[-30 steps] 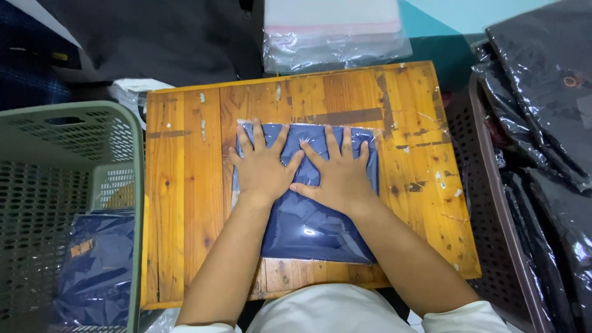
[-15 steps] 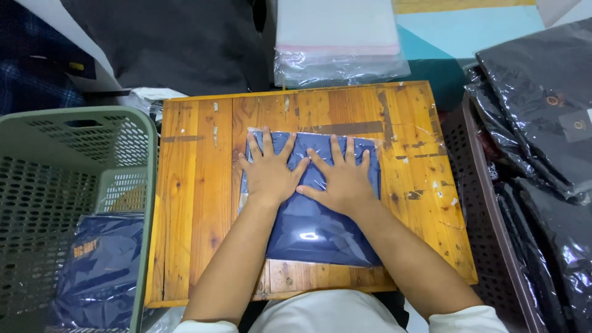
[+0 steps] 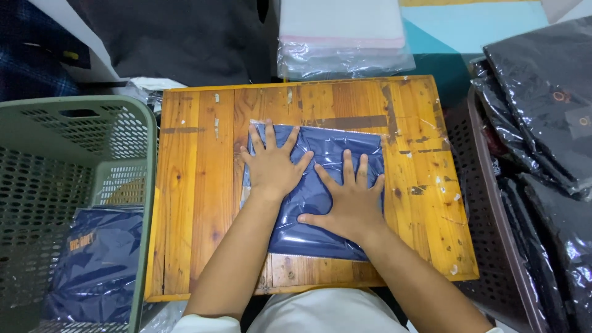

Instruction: Folding shirts and placing them into clear plastic bags for final packaging.

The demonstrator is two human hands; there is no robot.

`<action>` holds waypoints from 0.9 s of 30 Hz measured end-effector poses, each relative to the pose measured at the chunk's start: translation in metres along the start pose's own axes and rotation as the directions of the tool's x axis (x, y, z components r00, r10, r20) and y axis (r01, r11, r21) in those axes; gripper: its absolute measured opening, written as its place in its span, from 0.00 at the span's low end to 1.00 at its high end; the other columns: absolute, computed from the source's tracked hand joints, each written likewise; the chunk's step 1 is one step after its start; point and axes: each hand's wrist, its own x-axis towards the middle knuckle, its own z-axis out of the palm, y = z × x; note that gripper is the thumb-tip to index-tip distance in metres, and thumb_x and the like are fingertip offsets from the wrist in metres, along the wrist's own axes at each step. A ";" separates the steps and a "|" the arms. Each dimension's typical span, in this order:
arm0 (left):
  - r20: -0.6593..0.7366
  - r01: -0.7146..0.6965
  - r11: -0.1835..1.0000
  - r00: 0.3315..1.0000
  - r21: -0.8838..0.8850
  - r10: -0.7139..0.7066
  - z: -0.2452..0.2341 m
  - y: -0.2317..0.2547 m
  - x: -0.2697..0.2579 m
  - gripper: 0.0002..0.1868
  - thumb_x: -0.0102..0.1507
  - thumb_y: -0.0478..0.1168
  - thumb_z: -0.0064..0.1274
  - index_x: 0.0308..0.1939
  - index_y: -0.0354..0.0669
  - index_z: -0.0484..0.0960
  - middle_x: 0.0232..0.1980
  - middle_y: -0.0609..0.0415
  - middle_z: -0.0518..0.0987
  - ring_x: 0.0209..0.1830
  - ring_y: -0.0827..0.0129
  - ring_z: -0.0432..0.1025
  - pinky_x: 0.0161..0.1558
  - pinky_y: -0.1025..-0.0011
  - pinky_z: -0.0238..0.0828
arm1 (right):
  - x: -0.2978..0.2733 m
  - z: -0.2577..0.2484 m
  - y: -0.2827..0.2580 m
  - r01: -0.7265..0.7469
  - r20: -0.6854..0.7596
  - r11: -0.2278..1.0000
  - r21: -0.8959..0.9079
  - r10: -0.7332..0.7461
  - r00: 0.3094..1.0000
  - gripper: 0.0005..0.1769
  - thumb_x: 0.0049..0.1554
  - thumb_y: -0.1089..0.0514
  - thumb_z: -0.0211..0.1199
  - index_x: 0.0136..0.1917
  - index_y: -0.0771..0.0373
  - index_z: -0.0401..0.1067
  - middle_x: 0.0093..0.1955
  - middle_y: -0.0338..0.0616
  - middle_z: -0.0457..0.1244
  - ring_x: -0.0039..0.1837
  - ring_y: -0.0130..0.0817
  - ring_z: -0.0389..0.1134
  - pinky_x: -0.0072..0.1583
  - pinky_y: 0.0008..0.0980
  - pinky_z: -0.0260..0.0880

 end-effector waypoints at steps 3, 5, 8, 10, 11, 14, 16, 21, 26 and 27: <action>0.010 -0.006 1.000 1.000 0.006 0.006 0.002 -0.002 0.001 0.36 0.67 0.70 0.34 0.78 0.70 0.62 0.85 0.41 0.44 0.83 0.36 0.29 0.68 0.25 0.29 | 0.003 0.003 0.000 -0.024 0.015 0.999 -0.039 0.025 1.000 0.67 0.38 0.06 0.57 0.83 0.33 0.47 0.86 0.61 0.34 0.85 0.70 0.27 0.69 0.86 0.31; 0.010 -0.002 1.000 1.000 0.004 0.001 -0.001 -0.001 -0.001 0.36 0.67 0.70 0.34 0.78 0.70 0.62 0.84 0.42 0.45 0.83 0.36 0.29 0.68 0.26 0.30 | 0.006 0.006 0.001 -0.021 -0.004 0.998 -0.057 0.021 1.000 0.67 0.38 0.06 0.57 0.83 0.33 0.48 0.86 0.61 0.35 0.85 0.70 0.28 0.69 0.85 0.33; 0.011 -0.007 1.000 1.000 0.000 0.007 -0.001 -0.001 -0.002 0.36 0.67 0.69 0.34 0.78 0.69 0.62 0.84 0.41 0.45 0.83 0.36 0.30 0.68 0.26 0.31 | 0.006 0.011 0.001 -0.024 -0.036 0.997 -0.072 0.022 0.999 0.66 0.39 0.06 0.57 0.82 0.32 0.49 0.85 0.60 0.37 0.84 0.70 0.30 0.69 0.85 0.35; 0.002 -0.016 1.000 1.000 -0.007 0.016 -0.002 -0.001 -0.003 0.36 0.67 0.69 0.34 0.78 0.68 0.62 0.84 0.41 0.45 0.83 0.36 0.30 0.68 0.26 0.31 | 0.007 0.015 0.004 -0.027 -0.057 0.997 -0.077 0.023 0.998 0.65 0.39 0.07 0.58 0.82 0.32 0.49 0.85 0.60 0.37 0.84 0.69 0.30 0.69 0.84 0.36; -0.007 -0.021 0.999 1.000 -0.025 0.021 -0.004 -0.001 -0.003 0.36 0.67 0.70 0.33 0.77 0.67 0.63 0.84 0.40 0.46 0.83 0.35 0.30 0.68 0.25 0.31 | 0.007 0.019 0.006 -0.012 -0.080 0.996 -0.086 0.006 0.997 0.66 0.39 0.06 0.57 0.82 0.32 0.49 0.85 0.60 0.37 0.84 0.69 0.30 0.69 0.85 0.36; -0.070 -0.035 0.975 0.997 -0.220 0.020 -0.018 -0.001 -0.013 0.33 0.68 0.64 0.38 0.76 0.63 0.66 0.84 0.39 0.44 0.83 0.35 0.33 0.68 0.24 0.31 | -0.002 0.008 0.016 0.056 -0.117 0.998 -0.021 -0.058 0.991 0.60 0.46 0.13 0.58 0.84 0.33 0.46 0.85 0.62 0.38 0.84 0.69 0.33 0.68 0.85 0.39; -0.122 -0.048 0.921 0.993 -0.387 0.000 -0.021 -0.013 -0.015 0.30 0.69 0.59 0.44 0.75 0.61 0.68 0.84 0.38 0.43 0.83 0.35 0.35 0.69 0.24 0.31 | -0.010 0.001 0.034 0.116 -0.133 0.992 0.055 -0.107 0.985 0.54 0.53 0.21 0.60 0.84 0.35 0.44 0.84 0.64 0.39 0.84 0.70 0.36 0.69 0.84 0.42; -0.356 -0.281 0.798 0.930 -0.533 0.089 -0.016 -0.071 -0.020 0.19 0.67 0.35 0.47 0.58 0.58 0.85 0.62 0.51 0.78 0.67 0.50 0.71 0.62 0.46 0.64 | -0.012 0.047 0.137 0.279 -0.555 0.960 0.025 -0.219 0.803 0.33 0.54 0.65 0.60 0.68 0.35 0.73 0.69 0.27 0.66 0.72 0.32 0.64 0.63 0.35 0.58; -0.281 -0.255 0.952 0.939 -0.172 0.201 0.008 -0.143 -0.060 0.21 0.59 0.34 0.51 0.51 0.65 0.87 0.53 0.64 0.82 0.59 0.60 0.73 0.53 0.54 0.65 | -0.032 0.063 0.142 0.333 -0.416 0.931 0.148 -0.247 0.875 0.28 0.50 0.64 0.60 0.60 0.37 0.78 0.71 0.27 0.64 0.74 0.36 0.60 0.65 0.38 0.54; -0.221 -0.240 0.963 0.953 -0.124 0.209 0.007 -0.152 -0.070 0.24 0.57 0.34 0.53 0.53 0.67 0.87 0.54 0.65 0.83 0.60 0.60 0.72 0.51 0.57 0.63 | -0.036 0.063 0.138 0.345 -0.390 0.912 0.221 -0.241 0.889 0.25 0.50 0.64 0.61 0.57 0.41 0.81 0.71 0.30 0.65 0.74 0.39 0.59 0.67 0.38 0.52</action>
